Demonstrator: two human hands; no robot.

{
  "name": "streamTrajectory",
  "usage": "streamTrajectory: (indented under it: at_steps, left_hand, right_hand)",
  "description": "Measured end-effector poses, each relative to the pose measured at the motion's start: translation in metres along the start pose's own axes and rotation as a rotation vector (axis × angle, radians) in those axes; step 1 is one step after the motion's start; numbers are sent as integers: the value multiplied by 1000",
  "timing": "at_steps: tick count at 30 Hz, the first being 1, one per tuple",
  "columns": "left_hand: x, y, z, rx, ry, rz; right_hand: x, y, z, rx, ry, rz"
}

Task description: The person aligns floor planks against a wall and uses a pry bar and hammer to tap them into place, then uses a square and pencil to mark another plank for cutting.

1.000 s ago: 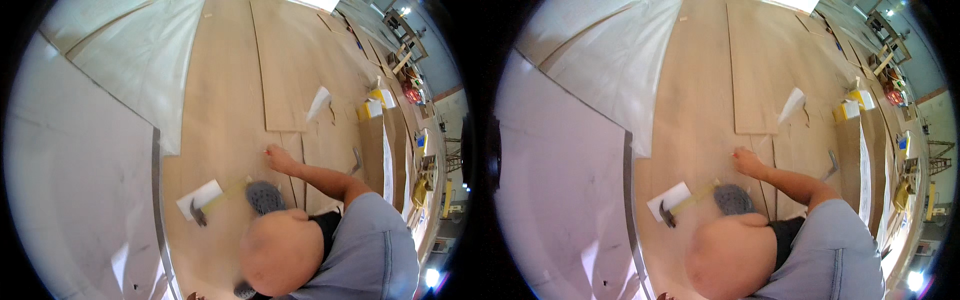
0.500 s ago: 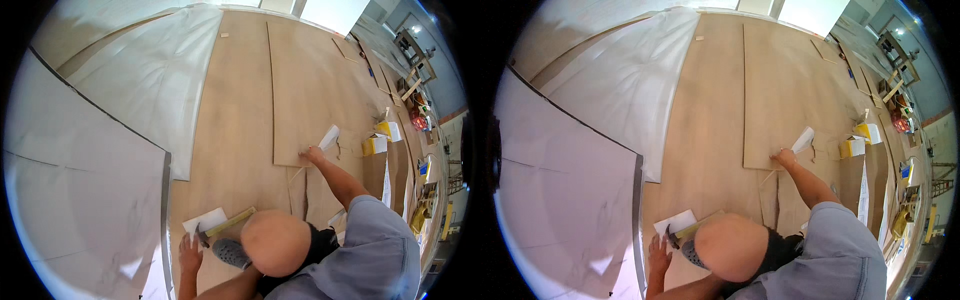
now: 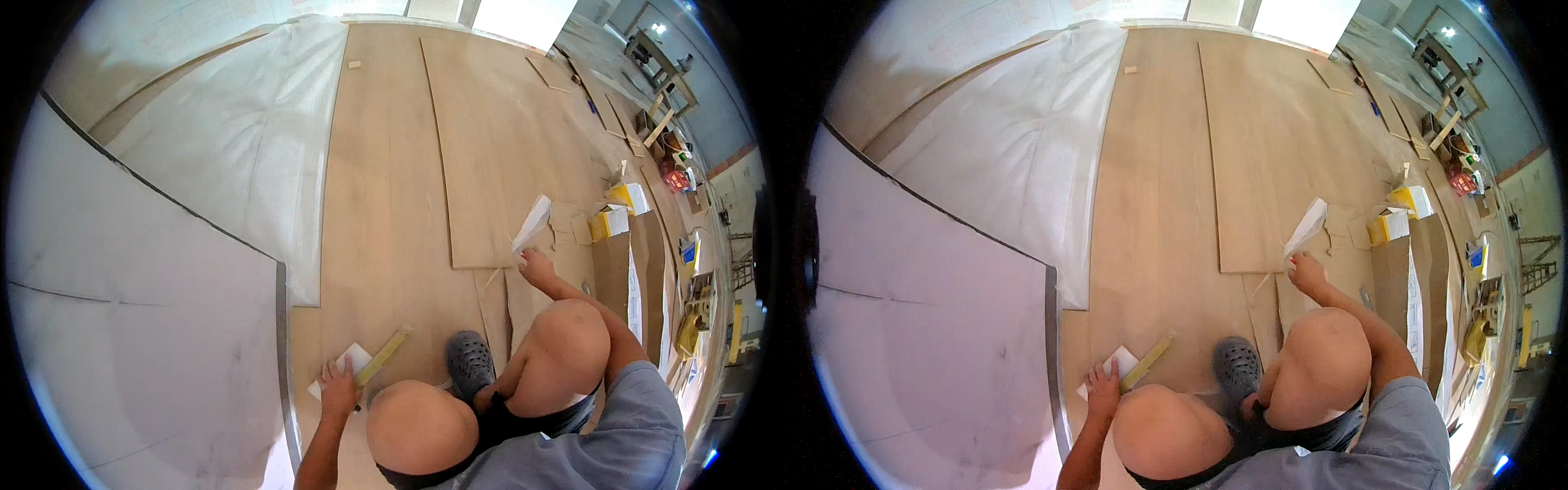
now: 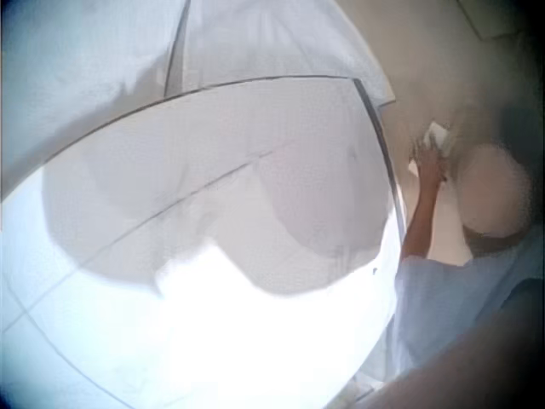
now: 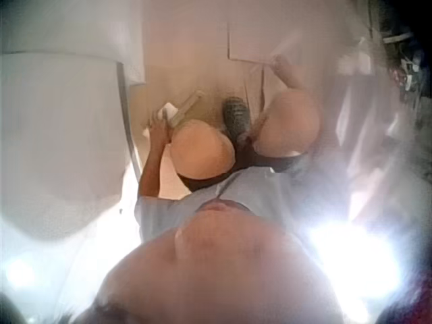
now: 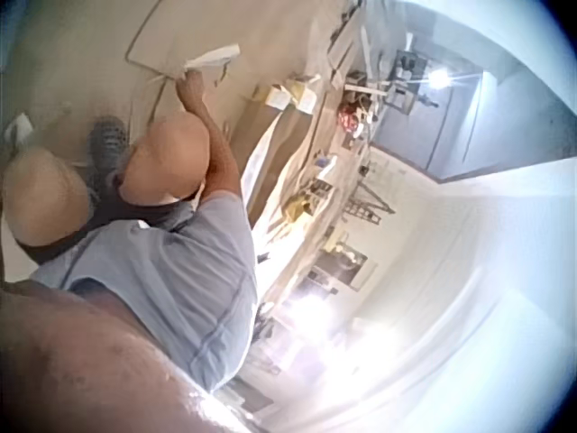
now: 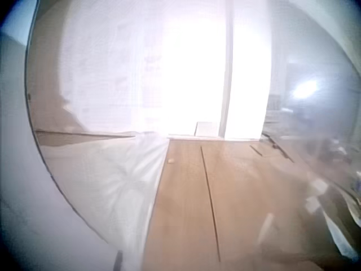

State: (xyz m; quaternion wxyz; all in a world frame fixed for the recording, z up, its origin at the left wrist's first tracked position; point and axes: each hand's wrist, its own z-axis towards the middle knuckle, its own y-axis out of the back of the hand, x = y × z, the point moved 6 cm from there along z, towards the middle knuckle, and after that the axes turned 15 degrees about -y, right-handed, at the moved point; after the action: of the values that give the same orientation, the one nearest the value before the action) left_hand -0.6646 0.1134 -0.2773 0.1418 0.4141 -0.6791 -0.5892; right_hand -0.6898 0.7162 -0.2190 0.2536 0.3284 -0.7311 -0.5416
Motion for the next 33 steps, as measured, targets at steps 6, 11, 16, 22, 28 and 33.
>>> streamTrajectory:
  at_steps: [6, 11, 16, 22, 28, 33]
  left_hand:
    - [19, -18, -43, 111, 344, -150]
    - [53, -94, -108, 43, 547, -18]
    - [32, -106, -120, 43, 718, -154]
    - [8, -71, -124, 252, 932, -171]
    - [-7, 5, -71, 389, 966, -58]
    - [-18, 58, 77, -263, 540, -88]
  right_hand:
    - [-36, -7, 1, -21, -47, 59]
    - [-2, -15, 51, -1, -55, 173]
    - [12, -23, 123, -45, -224, 148]
    - [61, -24, 154, 88, -305, 117]
    - [59, -15, 162, 103, -399, 358]
    - [7, -64, 197, 341, -455, 732]
